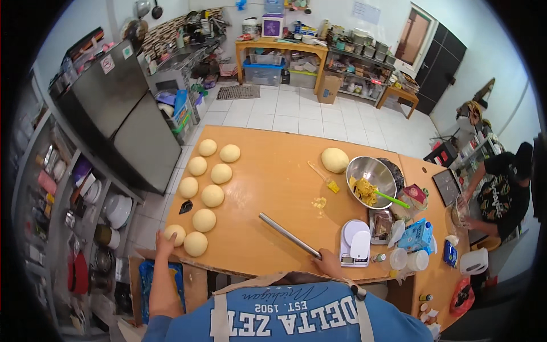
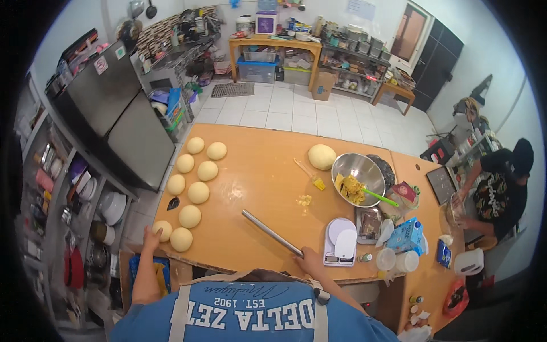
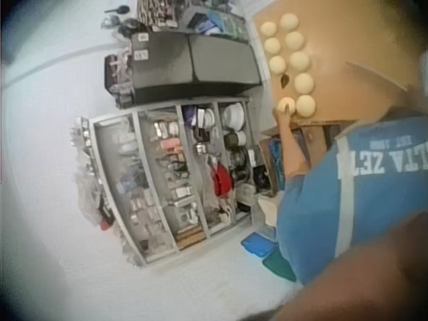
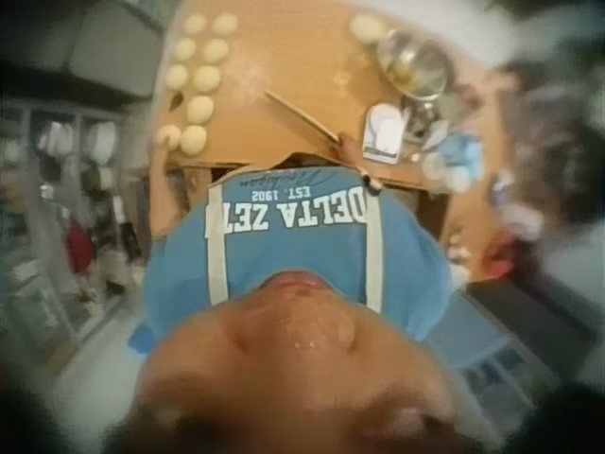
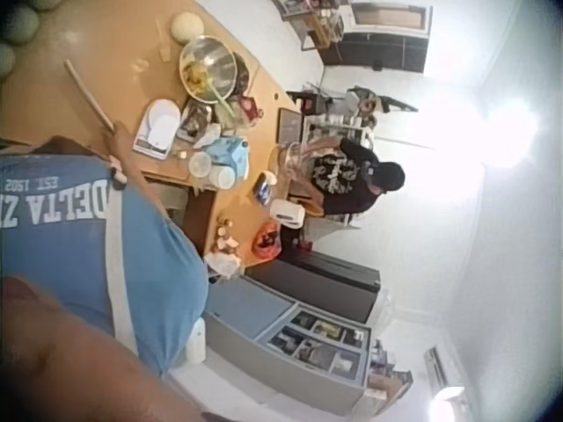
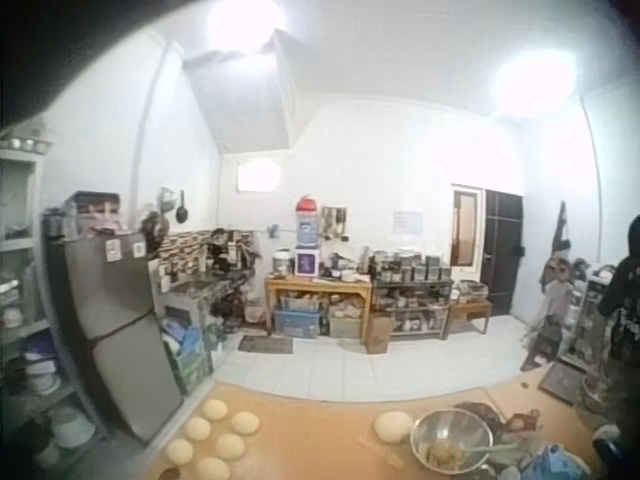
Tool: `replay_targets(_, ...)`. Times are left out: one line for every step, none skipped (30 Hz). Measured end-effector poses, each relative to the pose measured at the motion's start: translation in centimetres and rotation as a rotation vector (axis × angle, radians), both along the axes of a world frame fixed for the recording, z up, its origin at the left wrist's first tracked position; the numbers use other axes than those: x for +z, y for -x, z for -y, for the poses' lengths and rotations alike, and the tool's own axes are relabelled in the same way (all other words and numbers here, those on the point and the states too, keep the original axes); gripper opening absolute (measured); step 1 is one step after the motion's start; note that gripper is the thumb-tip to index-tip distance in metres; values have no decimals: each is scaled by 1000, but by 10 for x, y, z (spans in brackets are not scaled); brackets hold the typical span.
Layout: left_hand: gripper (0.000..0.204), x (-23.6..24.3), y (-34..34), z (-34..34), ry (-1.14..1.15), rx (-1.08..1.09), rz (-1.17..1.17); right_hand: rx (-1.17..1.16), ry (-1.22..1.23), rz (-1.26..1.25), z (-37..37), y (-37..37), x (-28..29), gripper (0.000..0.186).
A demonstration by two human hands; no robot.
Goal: The person rolls a piece of dough into a rectangle using a rolling pin and then rolls it up into a cylinder.
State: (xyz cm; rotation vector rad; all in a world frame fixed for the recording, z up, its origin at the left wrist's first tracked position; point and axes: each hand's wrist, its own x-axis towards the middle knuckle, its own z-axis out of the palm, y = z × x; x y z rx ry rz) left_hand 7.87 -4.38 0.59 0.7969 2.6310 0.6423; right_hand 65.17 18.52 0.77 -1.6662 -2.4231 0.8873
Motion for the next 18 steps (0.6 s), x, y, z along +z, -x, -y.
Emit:
replay_targets(93,-7,18,7,91,61,-9,8,94,9,1,6,1,39)
replay_targets(95,-14,29,7,181,112,-14,-7,99,-3,6,8,1,39)
replay_targets(95,-21,34,0,177,93,-22,-46,77,6,11,7,1,38)
replay_targets(96,-26,36,-8,197,95,6,-86,54,15,16,7,0,36)
replay_targets(97,-30,42,-13,216,103,31,-101,49,3,20,7,-3,36)
replay_targets(97,-35,48,-20,211,91,18,-149,27,-16,25,8,-5,36)
replay_targets(97,-42,55,-18,207,117,78,-185,14,-35,28,11,-8,37)
replay_targets(97,-48,56,-24,209,127,153,-201,20,-33,32,10,-10,37)
replay_targets(97,-51,58,-26,216,114,152,-206,2,-6,33,10,-12,36)
replay_targets(96,-55,51,-32,201,108,185,-214,-13,31,37,8,-14,36)
replay_targets(94,-59,47,-33,185,110,214,-232,-18,58,40,9,-14,37)
replay_targets(94,-61,45,-34,196,102,218,-240,-8,65,44,10,-13,37)
replay_targets(92,-62,48,-31,165,62,184,-262,-18,63,47,13,-12,35)
replay_targets(90,-64,50,-28,134,23,151,-283,-28,62,49,16,-12,34)
replay_targets(90,-66,52,-26,145,23,149,-300,28,71,48,17,-11,32)
replay_targets(87,-68,55,-21,114,4,86,-294,42,66,47,23,-10,32)
replay_targets(83,-69,52,-18,88,-24,35,-318,18,73,49,25,-11,31)
replay_targets(83,-69,51,-17,104,-25,39,-340,-5,80,52,27,-12,31)
